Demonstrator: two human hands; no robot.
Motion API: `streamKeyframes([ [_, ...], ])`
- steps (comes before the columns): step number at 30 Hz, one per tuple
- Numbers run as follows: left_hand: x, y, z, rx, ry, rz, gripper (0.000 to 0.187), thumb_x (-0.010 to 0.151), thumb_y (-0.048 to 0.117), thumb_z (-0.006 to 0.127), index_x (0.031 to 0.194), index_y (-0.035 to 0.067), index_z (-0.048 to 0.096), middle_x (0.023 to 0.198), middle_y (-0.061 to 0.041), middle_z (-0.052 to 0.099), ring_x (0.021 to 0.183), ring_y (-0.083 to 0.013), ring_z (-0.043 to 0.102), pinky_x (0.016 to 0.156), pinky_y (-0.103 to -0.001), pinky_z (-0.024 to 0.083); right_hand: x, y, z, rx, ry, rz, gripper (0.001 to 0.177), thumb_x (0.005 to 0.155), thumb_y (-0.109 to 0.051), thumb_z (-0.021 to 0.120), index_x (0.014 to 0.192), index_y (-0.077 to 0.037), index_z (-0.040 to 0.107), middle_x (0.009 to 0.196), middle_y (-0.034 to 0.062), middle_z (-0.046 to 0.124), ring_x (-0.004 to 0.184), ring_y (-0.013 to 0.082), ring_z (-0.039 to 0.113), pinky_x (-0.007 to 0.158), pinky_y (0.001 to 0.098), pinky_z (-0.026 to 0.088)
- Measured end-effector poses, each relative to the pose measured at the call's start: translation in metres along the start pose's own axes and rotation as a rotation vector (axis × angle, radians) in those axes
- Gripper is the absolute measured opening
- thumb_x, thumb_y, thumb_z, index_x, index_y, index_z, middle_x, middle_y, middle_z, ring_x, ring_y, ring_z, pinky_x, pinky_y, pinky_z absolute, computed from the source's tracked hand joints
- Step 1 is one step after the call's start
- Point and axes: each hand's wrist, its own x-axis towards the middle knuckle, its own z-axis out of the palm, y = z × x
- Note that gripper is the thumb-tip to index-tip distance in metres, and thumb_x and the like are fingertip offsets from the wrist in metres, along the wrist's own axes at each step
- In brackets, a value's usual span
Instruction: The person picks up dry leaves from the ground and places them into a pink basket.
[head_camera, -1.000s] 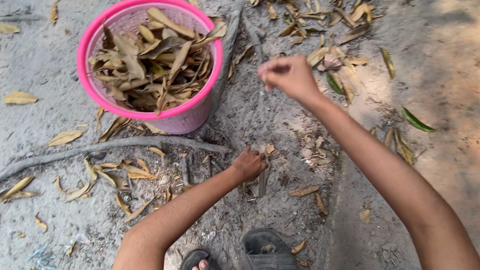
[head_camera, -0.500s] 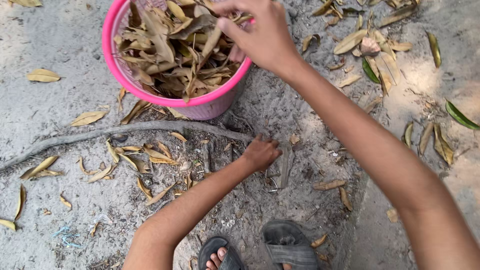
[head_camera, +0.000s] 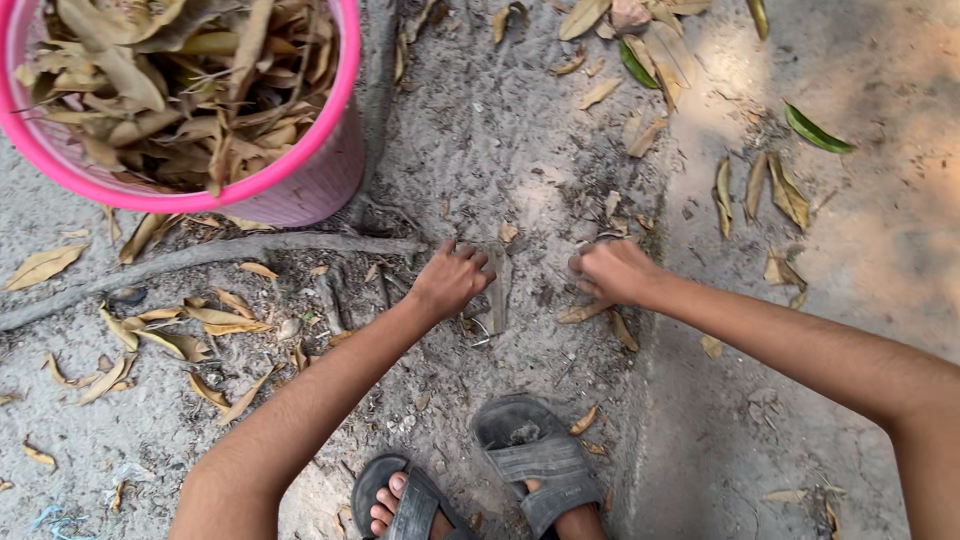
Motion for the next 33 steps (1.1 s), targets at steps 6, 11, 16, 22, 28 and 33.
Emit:
streamKeyframes([
  [6, 0.022, 0.022, -0.018, 0.055, -0.145, 0.043, 0.027, 0.093, 0.013, 0.061, 0.118, 0.019, 0.068, 0.117, -0.008, 0.065, 0.117, -0.0241, 0.061, 0.102, -0.049, 0.045, -0.033, 0.004, 0.048, -0.159, -0.129, -0.008, 0.033, 0.084, -0.022, 0.075, 0.109, -0.004, 0.063, 0.109, 0.018, 0.064, 0.073, 0.0299, 0.074, 0.053, 0.0419, 0.062],
  [11, 0.042, 0.037, -0.021, 0.063, -0.209, 0.062, 0.035, 0.096, 0.008, 0.056, 0.128, 0.02, 0.065, 0.126, -0.009, 0.064, 0.118, -0.0221, 0.06, 0.108, -0.048, 0.044, -0.036, 0.002, 0.057, -0.365, -0.257, -0.049, 0.05, 0.075, -0.019, 0.085, 0.113, 0.003, 0.061, 0.107, 0.0186, 0.064, 0.072, 0.0244, 0.071, 0.044, 0.0335, 0.057],
  [16, 0.046, 0.042, -0.015, 0.104, -0.165, 0.109, 0.041, 0.093, 0.007, 0.058, 0.132, 0.022, 0.062, 0.133, -0.011, 0.061, 0.12, -0.0237, 0.059, 0.108, -0.052, 0.043, -0.029, 0.005, 0.065, -0.404, -0.304, -0.058, 0.036, 0.078, 0.01, 0.067, 0.112, 0.001, 0.062, 0.104, 0.0224, 0.065, 0.059, 0.017, 0.066, 0.038, 0.0273, 0.051],
  [22, 0.042, 0.032, -0.017, 0.064, -0.183, 0.091, 0.037, 0.097, 0.011, 0.057, 0.132, 0.021, 0.062, 0.132, -0.011, 0.062, 0.118, -0.0233, 0.06, 0.108, -0.051, 0.044, -0.01, 0.028, 0.075, -0.226, -0.182, 0.034, 0.027, 0.083, 0.02, 0.055, 0.087, -0.004, 0.068, 0.075, 0.0118, 0.069, 0.06, 0.0165, 0.063, 0.04, 0.031, 0.048],
  [28, 0.03, 0.026, -0.024, 0.09, -0.146, 0.072, 0.032, 0.09, 0.01, 0.063, 0.121, 0.016, 0.067, 0.124, -0.01, 0.064, 0.116, -0.0228, 0.061, 0.105, -0.052, 0.046, -0.014, 0.04, 0.033, 0.136, -0.118, 0.259, 0.013, 0.077, 0.003, 0.063, 0.075, -0.006, 0.071, 0.067, 0.0099, 0.067, 0.061, 0.0219, 0.065, 0.05, 0.0332, 0.051],
  [33, 0.022, 0.032, -0.021, 0.066, -0.137, 0.075, 0.03, 0.091, 0.004, 0.063, 0.117, 0.018, 0.07, 0.117, -0.009, 0.066, 0.114, -0.0229, 0.062, 0.105, -0.051, 0.046, -0.039, 0.02, 0.023, -0.015, -0.433, 0.412, 0.044, 0.085, -0.051, 0.077, 0.083, -0.008, 0.072, 0.077, 0.0095, 0.073, 0.071, 0.0227, 0.072, 0.06, 0.0403, 0.06],
])
